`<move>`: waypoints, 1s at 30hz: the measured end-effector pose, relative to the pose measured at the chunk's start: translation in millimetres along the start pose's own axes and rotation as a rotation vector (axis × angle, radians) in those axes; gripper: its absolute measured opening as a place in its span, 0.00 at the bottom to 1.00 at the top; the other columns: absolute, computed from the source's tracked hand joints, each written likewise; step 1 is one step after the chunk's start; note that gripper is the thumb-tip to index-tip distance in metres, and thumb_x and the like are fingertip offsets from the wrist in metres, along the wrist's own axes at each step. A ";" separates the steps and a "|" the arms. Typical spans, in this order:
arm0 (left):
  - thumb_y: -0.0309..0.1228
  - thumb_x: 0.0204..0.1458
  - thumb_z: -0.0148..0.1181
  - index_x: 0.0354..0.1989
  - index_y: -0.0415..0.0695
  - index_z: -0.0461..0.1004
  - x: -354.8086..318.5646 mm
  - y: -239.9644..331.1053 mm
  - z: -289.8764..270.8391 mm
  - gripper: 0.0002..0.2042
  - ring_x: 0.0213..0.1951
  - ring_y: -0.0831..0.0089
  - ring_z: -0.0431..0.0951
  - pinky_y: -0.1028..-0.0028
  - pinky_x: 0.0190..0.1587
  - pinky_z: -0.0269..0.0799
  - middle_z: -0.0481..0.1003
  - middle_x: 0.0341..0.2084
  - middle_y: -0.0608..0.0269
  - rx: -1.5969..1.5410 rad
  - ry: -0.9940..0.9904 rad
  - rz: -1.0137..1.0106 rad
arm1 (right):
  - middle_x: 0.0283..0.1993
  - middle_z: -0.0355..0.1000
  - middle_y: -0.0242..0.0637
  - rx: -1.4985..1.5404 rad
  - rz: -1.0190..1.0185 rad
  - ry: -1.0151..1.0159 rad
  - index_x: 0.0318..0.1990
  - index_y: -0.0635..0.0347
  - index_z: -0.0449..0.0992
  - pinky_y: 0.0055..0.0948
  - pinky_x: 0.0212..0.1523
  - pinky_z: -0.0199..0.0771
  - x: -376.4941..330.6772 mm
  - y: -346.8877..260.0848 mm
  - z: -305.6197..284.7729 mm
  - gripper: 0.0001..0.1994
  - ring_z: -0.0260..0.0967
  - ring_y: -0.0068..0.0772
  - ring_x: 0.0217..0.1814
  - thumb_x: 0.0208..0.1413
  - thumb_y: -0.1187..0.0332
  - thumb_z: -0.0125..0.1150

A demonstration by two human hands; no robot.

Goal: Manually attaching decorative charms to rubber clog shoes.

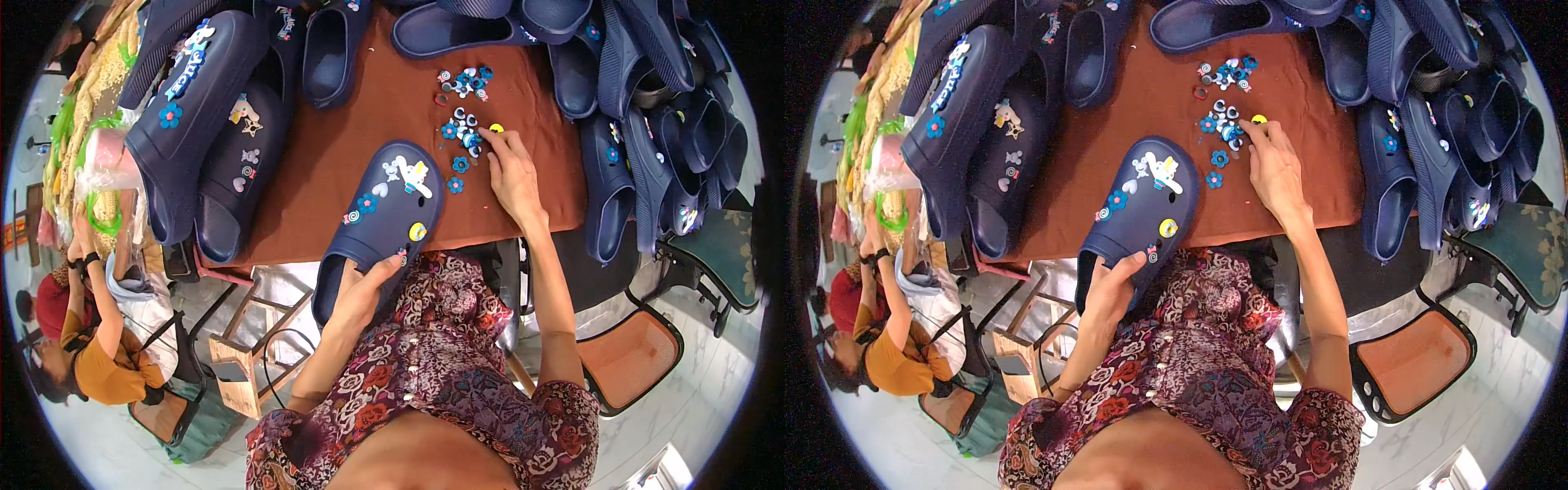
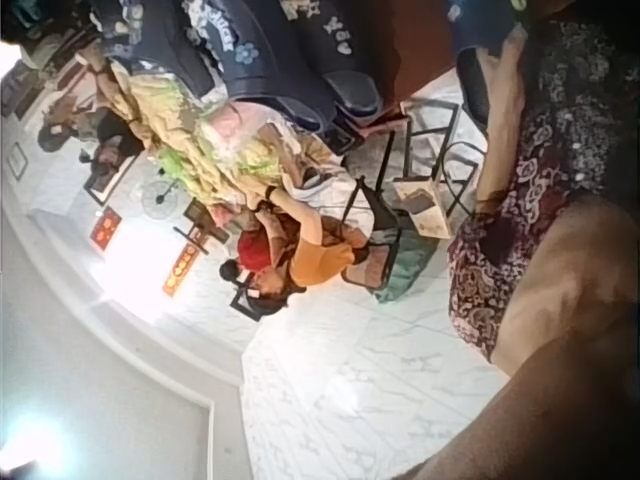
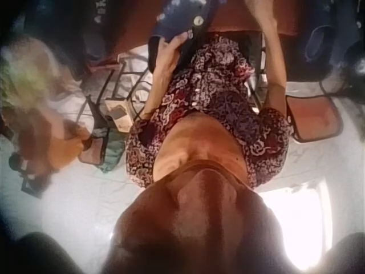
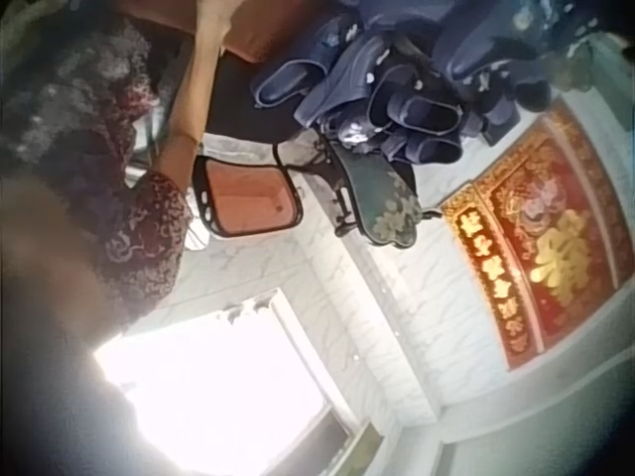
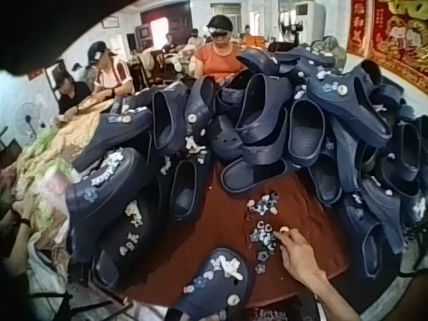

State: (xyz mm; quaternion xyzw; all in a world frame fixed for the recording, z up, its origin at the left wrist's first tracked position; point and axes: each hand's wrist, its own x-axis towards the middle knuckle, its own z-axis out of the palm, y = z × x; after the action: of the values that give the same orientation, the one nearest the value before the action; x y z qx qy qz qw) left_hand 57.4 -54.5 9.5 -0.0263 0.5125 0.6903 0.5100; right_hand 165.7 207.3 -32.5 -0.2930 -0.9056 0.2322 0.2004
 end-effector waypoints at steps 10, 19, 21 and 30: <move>0.24 0.54 0.56 0.61 0.35 0.61 8.3 2.8 3.1 0.24 0.54 0.70 0.71 0.69 0.58 0.66 0.70 0.53 0.57 -0.138 0.086 0.011 | 0.42 0.69 0.42 -0.022 0.017 -0.015 0.44 0.61 0.71 0.36 0.38 0.73 3.8 -1.3 -3.4 0.10 0.73 0.43 0.36 0.54 0.78 0.58; 0.21 0.54 0.57 0.59 0.34 0.61 13.5 5.2 4.8 0.24 0.52 0.69 0.73 0.70 0.56 0.69 0.71 0.52 0.56 -0.171 0.086 -0.008 | 0.36 0.68 0.42 -0.054 0.028 -0.032 0.36 0.61 0.69 0.42 0.37 0.69 12.0 -3.8 -2.1 0.07 0.70 0.48 0.38 0.51 0.76 0.60; 0.21 0.53 0.56 0.58 0.34 0.62 13.2 3.0 5.3 0.23 0.51 0.68 0.74 0.68 0.55 0.70 0.72 0.51 0.55 -0.174 0.097 0.009 | 0.36 0.68 0.42 -0.081 0.001 -0.060 0.36 0.61 0.69 0.43 0.38 0.69 11.0 -6.6 -9.8 0.07 0.70 0.49 0.38 0.51 0.77 0.59; 0.21 0.52 0.60 0.62 0.33 0.58 12.9 2.6 -3.7 0.29 0.57 0.68 0.69 0.69 0.60 0.64 0.68 0.56 0.54 -0.089 -0.002 0.002 | 0.39 0.69 0.43 -0.054 0.001 0.010 0.40 0.59 0.72 0.42 0.41 0.71 15.0 -11.0 -11.6 0.07 0.70 0.50 0.43 0.54 0.78 0.55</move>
State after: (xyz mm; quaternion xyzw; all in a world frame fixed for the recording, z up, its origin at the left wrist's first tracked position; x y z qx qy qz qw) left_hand 47.5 -48.4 2.3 -0.0477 0.4809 0.7131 0.5079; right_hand 155.4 212.3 -13.7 -0.2997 -0.9105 0.2063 0.1967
